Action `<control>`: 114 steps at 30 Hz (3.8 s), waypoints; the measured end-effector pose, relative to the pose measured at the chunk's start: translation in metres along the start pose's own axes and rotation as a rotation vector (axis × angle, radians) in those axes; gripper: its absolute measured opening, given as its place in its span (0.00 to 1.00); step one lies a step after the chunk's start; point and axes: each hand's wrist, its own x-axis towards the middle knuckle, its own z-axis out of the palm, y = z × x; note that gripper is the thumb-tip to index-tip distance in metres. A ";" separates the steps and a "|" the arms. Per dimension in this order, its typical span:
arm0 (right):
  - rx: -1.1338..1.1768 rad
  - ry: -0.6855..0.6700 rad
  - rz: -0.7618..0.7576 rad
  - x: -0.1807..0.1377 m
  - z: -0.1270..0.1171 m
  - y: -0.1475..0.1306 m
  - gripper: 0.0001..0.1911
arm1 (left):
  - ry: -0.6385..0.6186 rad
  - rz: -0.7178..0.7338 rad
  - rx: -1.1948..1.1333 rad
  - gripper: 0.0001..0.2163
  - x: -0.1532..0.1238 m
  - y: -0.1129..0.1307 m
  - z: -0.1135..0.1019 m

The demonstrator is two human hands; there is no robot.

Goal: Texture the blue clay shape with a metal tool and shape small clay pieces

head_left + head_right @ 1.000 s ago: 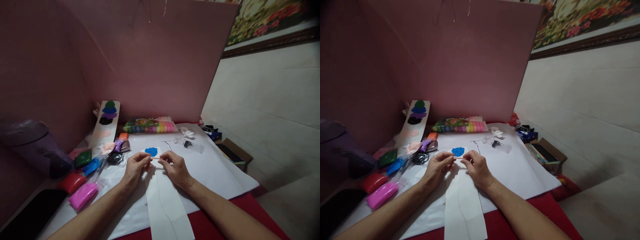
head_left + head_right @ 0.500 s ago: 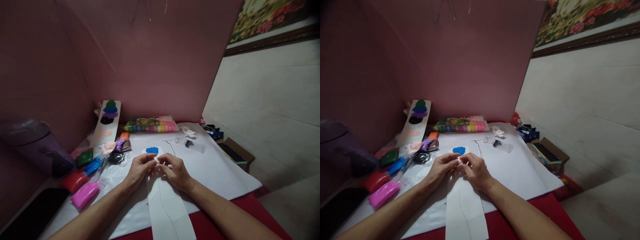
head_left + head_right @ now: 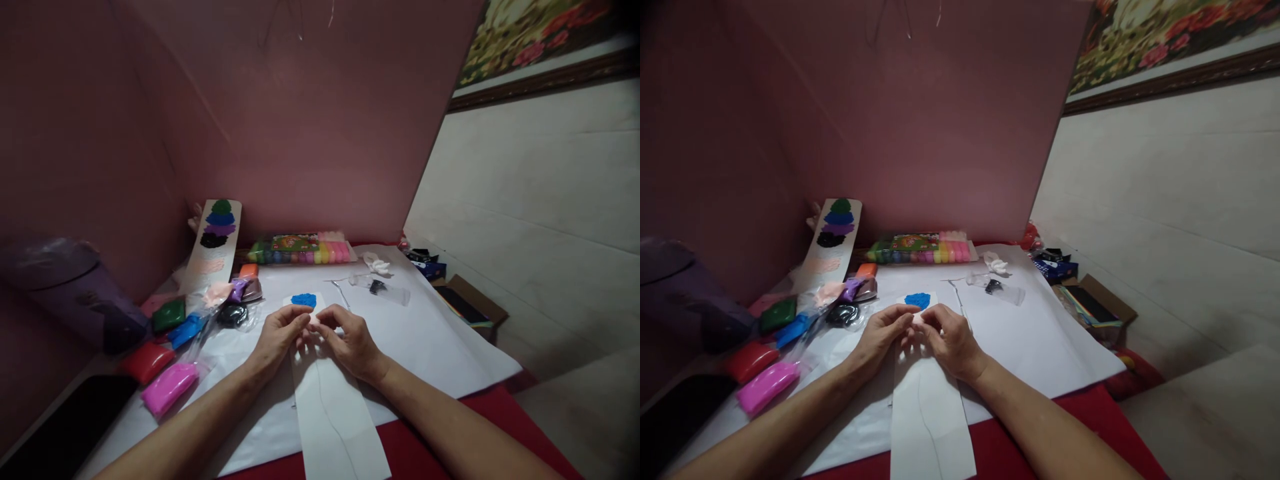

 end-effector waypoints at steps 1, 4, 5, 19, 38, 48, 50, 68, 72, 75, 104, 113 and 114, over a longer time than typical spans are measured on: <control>-0.006 0.002 -0.001 0.000 0.000 0.000 0.02 | -0.016 0.003 0.010 0.13 0.000 0.000 -0.001; -0.015 -0.004 0.004 0.000 -0.001 0.000 0.02 | -0.080 0.021 0.063 0.12 0.000 0.000 -0.003; -0.012 -0.010 -0.001 0.001 -0.001 0.000 0.03 | -0.091 0.028 0.071 0.12 0.000 0.000 -0.003; -0.041 -0.025 -0.088 0.000 -0.001 0.002 0.04 | -0.070 0.046 0.082 0.14 0.001 0.000 -0.003; -0.053 0.075 0.029 0.002 0.000 0.001 0.05 | 0.096 0.066 0.027 0.11 0.003 -0.003 0.000; 0.004 0.151 0.160 0.006 0.001 0.006 0.02 | 0.134 0.004 -0.079 0.15 0.003 -0.002 -0.004; 0.039 0.117 0.147 0.005 0.001 0.005 0.04 | 0.117 0.004 -0.076 0.15 0.003 -0.001 -0.002; 0.001 -0.008 -0.003 0.000 0.001 0.001 0.03 | -0.042 0.014 0.078 0.14 0.001 -0.001 -0.001; -0.009 -0.047 -0.028 0.000 0.000 0.003 0.04 | -0.071 0.041 0.110 0.12 0.002 -0.001 -0.004; -0.001 -0.041 -0.020 0.000 0.001 0.004 0.03 | -0.083 0.041 0.084 0.12 0.002 -0.002 -0.004; 0.118 0.025 0.170 0.003 0.003 0.005 0.04 | 0.047 0.013 -0.013 0.15 0.003 -0.004 -0.003; 0.117 -0.013 0.035 0.003 0.001 0.003 0.03 | -0.046 0.022 0.107 0.13 0.000 0.000 -0.001; 0.103 -0.012 0.029 0.003 0.000 0.003 0.03 | -0.049 0.025 0.111 0.13 0.000 0.000 -0.001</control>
